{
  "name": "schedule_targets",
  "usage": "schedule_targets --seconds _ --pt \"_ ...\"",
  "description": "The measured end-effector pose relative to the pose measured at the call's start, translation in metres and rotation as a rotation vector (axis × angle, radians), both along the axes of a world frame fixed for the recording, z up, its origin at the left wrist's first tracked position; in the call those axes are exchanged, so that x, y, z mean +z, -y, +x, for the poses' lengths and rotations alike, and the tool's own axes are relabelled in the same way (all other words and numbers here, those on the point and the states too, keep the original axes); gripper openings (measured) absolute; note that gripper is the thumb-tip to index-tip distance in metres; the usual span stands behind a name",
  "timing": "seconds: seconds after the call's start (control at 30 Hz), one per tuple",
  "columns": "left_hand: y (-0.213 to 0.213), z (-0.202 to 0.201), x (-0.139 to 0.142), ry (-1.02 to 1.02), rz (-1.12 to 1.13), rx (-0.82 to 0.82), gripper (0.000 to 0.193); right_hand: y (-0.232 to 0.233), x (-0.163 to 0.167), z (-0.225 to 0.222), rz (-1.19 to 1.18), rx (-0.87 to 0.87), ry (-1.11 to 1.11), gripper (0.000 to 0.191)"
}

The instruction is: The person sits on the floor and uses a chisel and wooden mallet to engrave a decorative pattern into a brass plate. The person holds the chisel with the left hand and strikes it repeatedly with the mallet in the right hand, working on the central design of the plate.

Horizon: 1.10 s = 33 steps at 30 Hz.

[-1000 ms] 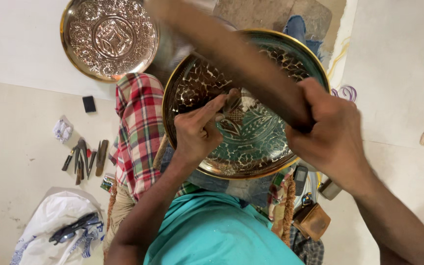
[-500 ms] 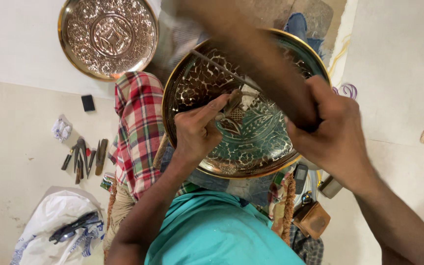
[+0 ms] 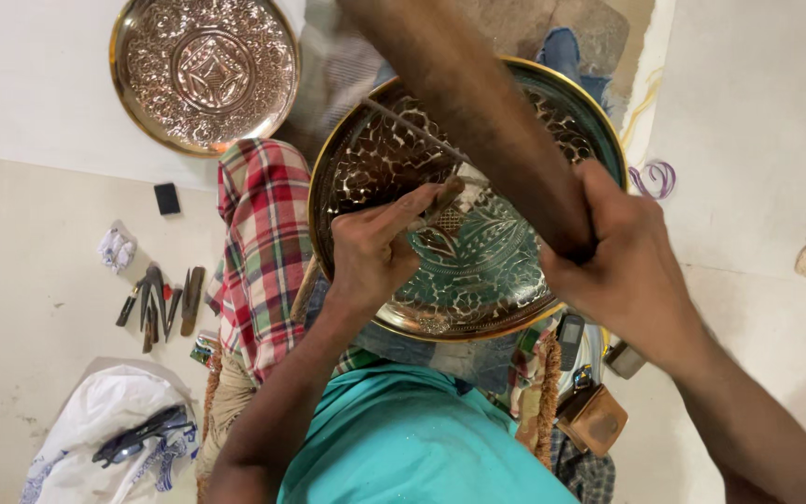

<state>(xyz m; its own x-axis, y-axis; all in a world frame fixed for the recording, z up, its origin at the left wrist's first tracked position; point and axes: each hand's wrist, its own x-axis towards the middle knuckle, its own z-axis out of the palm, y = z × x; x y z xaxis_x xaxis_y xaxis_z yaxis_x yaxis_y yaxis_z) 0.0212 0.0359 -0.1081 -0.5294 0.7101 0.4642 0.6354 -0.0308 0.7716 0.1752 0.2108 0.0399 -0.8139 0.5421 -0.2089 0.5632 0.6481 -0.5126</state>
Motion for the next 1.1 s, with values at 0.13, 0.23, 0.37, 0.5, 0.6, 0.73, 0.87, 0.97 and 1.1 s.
schedule_targets --seconds 0.13,0.23,0.37,0.5,0.6,0.73,0.87,0.97,1.1 --pt "-0.003 -0.002 -0.003 0.004 0.153 0.006 0.049 0.005 -0.013 0.019 0.007 0.033 -0.054 0.036" --pt "-0.007 -0.005 0.004 0.186 0.435 0.166 0.036 0.028 -0.042 0.031 -0.31 -0.233 -0.396 0.038" --pt "-0.012 -0.001 0.021 0.441 0.468 0.116 0.034 0.102 -0.094 0.048 -0.652 -0.654 -0.691 0.045" --pt "-0.02 0.007 0.034 0.6 0.322 -0.003 0.042 0.147 -0.123 0.082 -0.727 -0.861 -0.558 0.043" --pt "-0.022 0.003 0.032 0.482 0.231 0.021 0.042 0.15 -0.133 0.097 -0.619 -0.906 -0.494 0.042" --pt "-0.013 -0.002 0.022 0.344 0.17 0.107 0.039 0.129 -0.133 0.101 -0.367 -0.602 -0.554 0.041" --pt "-0.005 0.002 0.013 0.236 0.161 0.11 0.034 0.109 -0.121 0.084 -0.276 -0.584 -0.46 0.035" --pt "-0.003 0.007 0.011 0.215 0.181 0.136 0.028 0.098 -0.105 0.064 -0.211 -0.518 -0.451 0.036" --pt "-0.002 0.013 0.016 0.241 0.153 0.187 0.027 0.085 -0.08 0.039 -0.162 -0.452 -0.473 0.034"
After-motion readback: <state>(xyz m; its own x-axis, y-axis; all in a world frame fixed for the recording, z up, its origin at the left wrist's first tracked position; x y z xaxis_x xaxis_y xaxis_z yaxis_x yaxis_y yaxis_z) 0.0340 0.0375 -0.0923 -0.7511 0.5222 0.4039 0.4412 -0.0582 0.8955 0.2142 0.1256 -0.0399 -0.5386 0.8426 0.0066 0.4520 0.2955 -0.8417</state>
